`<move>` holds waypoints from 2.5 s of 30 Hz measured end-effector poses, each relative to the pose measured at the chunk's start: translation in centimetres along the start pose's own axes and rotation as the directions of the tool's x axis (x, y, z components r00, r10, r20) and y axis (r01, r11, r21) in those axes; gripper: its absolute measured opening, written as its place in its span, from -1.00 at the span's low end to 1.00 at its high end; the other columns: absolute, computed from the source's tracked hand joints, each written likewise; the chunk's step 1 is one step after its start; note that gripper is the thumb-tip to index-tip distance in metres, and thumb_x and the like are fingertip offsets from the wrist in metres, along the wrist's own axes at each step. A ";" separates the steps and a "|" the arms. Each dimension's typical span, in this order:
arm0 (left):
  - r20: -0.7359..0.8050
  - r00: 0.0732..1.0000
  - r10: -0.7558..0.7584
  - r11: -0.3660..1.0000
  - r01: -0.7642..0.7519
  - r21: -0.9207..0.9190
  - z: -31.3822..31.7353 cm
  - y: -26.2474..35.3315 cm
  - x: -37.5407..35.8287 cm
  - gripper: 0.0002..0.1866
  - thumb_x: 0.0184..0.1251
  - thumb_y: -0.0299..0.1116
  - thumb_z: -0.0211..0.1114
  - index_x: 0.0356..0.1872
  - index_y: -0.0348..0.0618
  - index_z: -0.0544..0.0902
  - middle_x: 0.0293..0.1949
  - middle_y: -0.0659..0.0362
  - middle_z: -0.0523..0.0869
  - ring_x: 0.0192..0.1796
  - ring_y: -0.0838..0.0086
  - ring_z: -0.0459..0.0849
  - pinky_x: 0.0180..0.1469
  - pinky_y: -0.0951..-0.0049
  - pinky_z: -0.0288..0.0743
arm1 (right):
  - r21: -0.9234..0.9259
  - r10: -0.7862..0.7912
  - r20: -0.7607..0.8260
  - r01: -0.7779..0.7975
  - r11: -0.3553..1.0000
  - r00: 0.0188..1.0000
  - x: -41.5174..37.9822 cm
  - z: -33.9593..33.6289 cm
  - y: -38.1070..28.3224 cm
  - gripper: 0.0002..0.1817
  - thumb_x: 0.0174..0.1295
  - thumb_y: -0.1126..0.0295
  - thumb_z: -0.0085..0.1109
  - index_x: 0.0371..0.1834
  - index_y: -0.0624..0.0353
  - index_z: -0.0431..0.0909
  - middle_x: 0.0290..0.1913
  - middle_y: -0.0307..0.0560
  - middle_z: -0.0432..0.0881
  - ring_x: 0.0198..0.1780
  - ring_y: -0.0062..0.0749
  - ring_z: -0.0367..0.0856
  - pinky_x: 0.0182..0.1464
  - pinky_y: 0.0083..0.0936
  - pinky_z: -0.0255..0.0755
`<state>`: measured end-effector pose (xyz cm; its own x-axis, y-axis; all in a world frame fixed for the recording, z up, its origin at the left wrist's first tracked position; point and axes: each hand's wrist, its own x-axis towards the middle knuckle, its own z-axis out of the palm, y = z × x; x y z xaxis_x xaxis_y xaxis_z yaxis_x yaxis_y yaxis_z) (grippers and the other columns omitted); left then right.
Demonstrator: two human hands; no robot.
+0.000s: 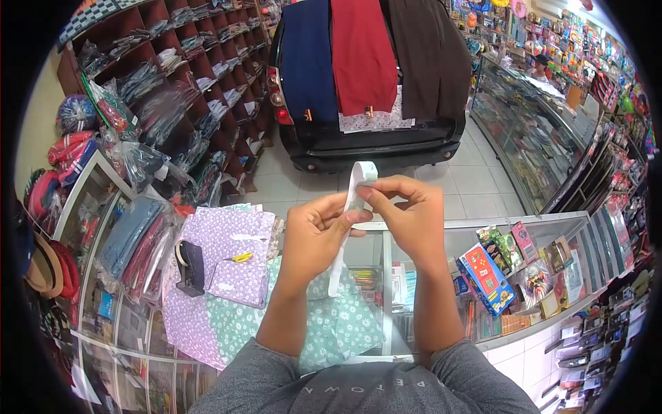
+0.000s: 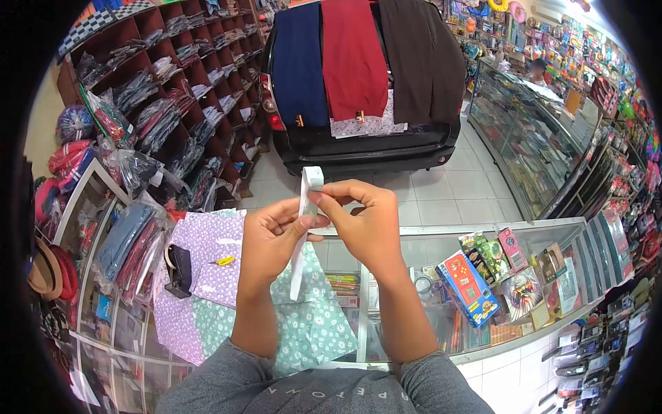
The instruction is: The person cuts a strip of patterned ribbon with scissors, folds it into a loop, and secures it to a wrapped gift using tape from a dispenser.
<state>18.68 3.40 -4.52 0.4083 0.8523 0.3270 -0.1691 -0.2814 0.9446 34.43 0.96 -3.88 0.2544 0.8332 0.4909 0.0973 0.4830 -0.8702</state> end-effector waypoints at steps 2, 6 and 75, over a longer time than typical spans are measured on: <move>-0.044 0.999 0.022 0.999 -0.024 -0.034 0.1 0.3 0.0 -0.59 0.39 -0.45 0.30 0.19 -0.44 0.51 -0.14 -0.05 0.76 -0.11 0.41 0.77 -0.13 0.48 0.71 | 0.094 0.091 0.054 -0.096 0.991 0.994 -0.1 0.1 -1.1 -0.88 0.13 0.47 0.40 -0.29 0.27 0.75 -0.33 -0.15 0.74 -0.36 -0.68 0.61 -0.46 -0.73 0.36; -0.089 0.996 -0.020 0.999 0.016 -0.043 0.1 0.7 0.0 -0.57 0.36 -0.45 0.32 0.18 -0.46 0.49 -0.15 -0.04 0.76 -0.10 0.42 0.76 -0.14 0.50 0.72 | -0.042 -0.007 0.141 0.013 0.999 0.990 0.1 -0.5 0.7 -0.84 0.14 0.48 0.40 -0.26 0.32 0.73 -0.32 -0.14 0.73 -0.32 -0.67 0.61 -0.42 -0.73 0.42; -0.260 0.965 -0.014 0.994 -0.015 -0.111 -0.6 -0.5 0.5 -0.71 0.29 -0.48 0.40 -0.01 -0.40 0.66 -0.21 0.05 0.77 -0.20 0.50 0.75 -0.13 0.55 0.66 | 0.026 -0.177 0.028 0.176 0.984 0.984 0.5 0.5 1.5 -0.85 0.10 0.55 0.40 -0.24 0.21 0.74 -0.30 -0.19 0.71 -0.31 -0.66 0.59 -0.51 -0.73 0.28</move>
<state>18.41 4.24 -4.81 0.1631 0.9416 0.2946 -0.2737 -0.2437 0.9304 34.18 2.22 -4.92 0.2060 0.7420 0.6379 0.1158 0.6288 -0.7689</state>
